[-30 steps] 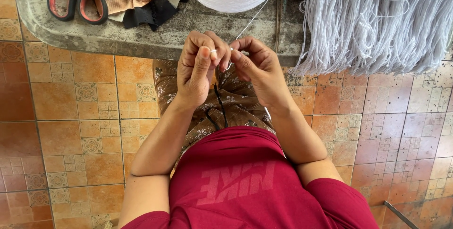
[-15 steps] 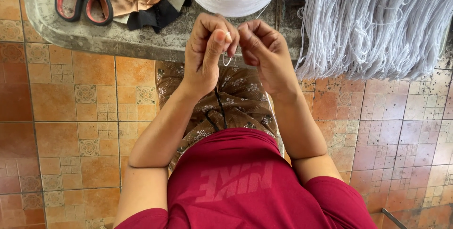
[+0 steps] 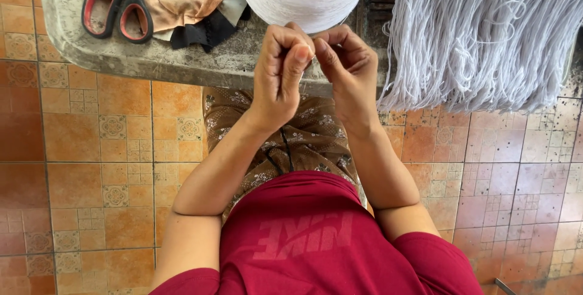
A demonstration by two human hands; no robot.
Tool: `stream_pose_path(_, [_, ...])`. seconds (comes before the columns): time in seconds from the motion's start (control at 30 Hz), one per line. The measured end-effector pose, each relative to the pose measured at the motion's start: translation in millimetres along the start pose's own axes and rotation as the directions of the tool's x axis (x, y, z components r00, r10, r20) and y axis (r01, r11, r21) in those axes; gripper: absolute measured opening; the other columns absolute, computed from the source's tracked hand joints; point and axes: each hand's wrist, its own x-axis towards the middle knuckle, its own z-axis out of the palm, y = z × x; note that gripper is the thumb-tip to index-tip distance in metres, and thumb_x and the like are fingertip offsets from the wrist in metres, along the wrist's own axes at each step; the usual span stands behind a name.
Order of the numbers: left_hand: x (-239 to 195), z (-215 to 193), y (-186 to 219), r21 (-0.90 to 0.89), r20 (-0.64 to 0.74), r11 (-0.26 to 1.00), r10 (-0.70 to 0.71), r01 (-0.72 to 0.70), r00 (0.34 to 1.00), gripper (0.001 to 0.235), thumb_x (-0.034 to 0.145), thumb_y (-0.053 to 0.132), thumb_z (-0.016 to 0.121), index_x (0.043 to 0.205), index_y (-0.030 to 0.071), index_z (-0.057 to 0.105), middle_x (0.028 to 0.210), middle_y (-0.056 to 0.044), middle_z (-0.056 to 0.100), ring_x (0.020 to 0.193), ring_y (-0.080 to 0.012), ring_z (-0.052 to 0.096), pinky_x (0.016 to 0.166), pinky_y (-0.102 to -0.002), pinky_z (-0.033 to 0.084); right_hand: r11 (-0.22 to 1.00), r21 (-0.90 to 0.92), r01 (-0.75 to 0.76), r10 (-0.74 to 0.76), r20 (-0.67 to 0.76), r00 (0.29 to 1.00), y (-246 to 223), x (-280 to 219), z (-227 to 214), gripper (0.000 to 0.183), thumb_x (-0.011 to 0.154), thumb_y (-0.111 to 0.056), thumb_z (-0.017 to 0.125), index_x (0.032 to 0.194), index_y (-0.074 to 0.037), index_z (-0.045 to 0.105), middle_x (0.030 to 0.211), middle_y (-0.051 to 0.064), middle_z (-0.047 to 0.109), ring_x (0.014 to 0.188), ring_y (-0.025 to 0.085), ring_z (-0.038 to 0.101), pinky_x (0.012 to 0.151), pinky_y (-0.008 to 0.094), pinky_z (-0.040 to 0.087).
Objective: The person sits on the floor and repeatedly ties knots in a white string using both hands. After forming a knot, they pull it tight and then use scissors to cut the string. This process is repeated multiple times.
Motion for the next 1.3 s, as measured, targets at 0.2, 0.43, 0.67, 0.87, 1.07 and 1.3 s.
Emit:
stream_pose_path(0.2, [0.7, -26.8, -4.1, -0.073, 0.063, 0.994, -0.071, 0.075, 0.996, 0.017, 0.114, 0.025, 0.041, 0.105, 0.012, 0.046, 0.09, -0.004, 0.052, 0.075, -0.0126, 0.046, 0.066, -0.023, 0.043, 0.995, -0.077, 0.06, -0.055, 0.066, 0.996, 9.5, 1.2, -3.0, 0.011, 0.104, -0.018, 0.068, 0.102, -0.008, 0.065, 0.088, 0.001, 0.065, 0.07, 0.005, 0.052, 0.062, 0.016, 0.042])
stream_pose_path(0.43, [35.1, -200.5, 43.0, 0.966, -0.258, -0.057, -0.335, 0.254, 0.906, 0.047, 0.101, 0.02, 0.086, 0.127, -0.001, 0.053, 0.123, -0.023, 0.055, 0.096, -0.0333, 0.061, 0.081, -0.044, 0.053, 0.988, -0.118, 0.102, -0.105, -0.02, 0.994, 9.0, 5.5, -24.1, 0.009, 0.11, -0.006, 0.061, 0.115, -0.006, 0.069, 0.086, 0.0, 0.065, 0.066, 0.004, 0.053, 0.057, 0.014, 0.042])
stream_pose_path(0.67, [28.2, -223.1, 19.9, 0.964, -0.232, -0.21, -0.368, 0.162, 0.9, 0.058, 0.088, 0.007, 0.08, 0.135, 0.0, 0.048, 0.111, -0.024, 0.058, 0.089, -0.0456, 0.064, 0.064, -0.055, 0.056, 0.99, -0.075, 0.121, -0.123, -0.032, 0.992, -0.9, 0.6, -28.1, 0.015, 0.105, 0.0, 0.065, 0.12, -0.002, 0.068, 0.102, 0.008, 0.072, 0.089, 0.014, 0.07, 0.072, 0.019, 0.059])
stream_pose_path(0.87, [32.4, -208.5, 42.0, 0.952, -0.258, -0.27, -0.453, 0.144, 0.853, 0.08, 0.087, 0.015, 0.085, 0.151, -0.001, 0.04, 0.109, -0.023, 0.061, 0.084, -0.0318, 0.063, 0.063, -0.042, 0.057, 0.95, -0.277, 0.144, -0.177, -0.096, 0.98, -10.4, -4.2, -34.5, 0.008, 0.106, -0.006, 0.068, 0.113, -0.005, 0.068, 0.091, 0.006, 0.072, 0.073, 0.008, 0.067, 0.058, 0.016, 0.054])
stream_pose_path(1.07, [2.7, -139.3, 116.6, 0.68, -0.354, 0.384, -0.575, 0.625, 0.738, 0.057, 0.103, -0.011, 0.059, 0.154, -0.003, 0.033, 0.121, -0.025, 0.065, 0.106, -0.0326, 0.067, 0.094, -0.05, 0.055, 0.934, -0.309, 0.18, -0.232, -0.138, 0.963, -12.1, -1.7, -39.6, 0.007, 0.106, -0.003, 0.067, 0.112, -0.003, 0.066, 0.099, 0.008, 0.07, 0.081, 0.013, 0.07, 0.064, 0.019, 0.06])
stream_pose_path(1.3, [-78.4, -36.5, 67.7, 0.319, 0.194, 0.718, -0.688, 0.618, 0.699, 0.042, 0.091, 0.01, 0.07, 0.131, 0.004, 0.06, 0.08, -0.011, 0.067, 0.068, -0.0248, 0.069, 0.062, -0.038, 0.06, 0.99, -0.063, 0.122, -0.132, -0.189, 0.973, -13.6, 6.7, -38.9, 0.007, 0.104, -0.009, 0.068, 0.111, -0.006, 0.067, 0.122, 0.01, 0.065, 0.11, 0.023, 0.073, 0.082, 0.03, 0.069])
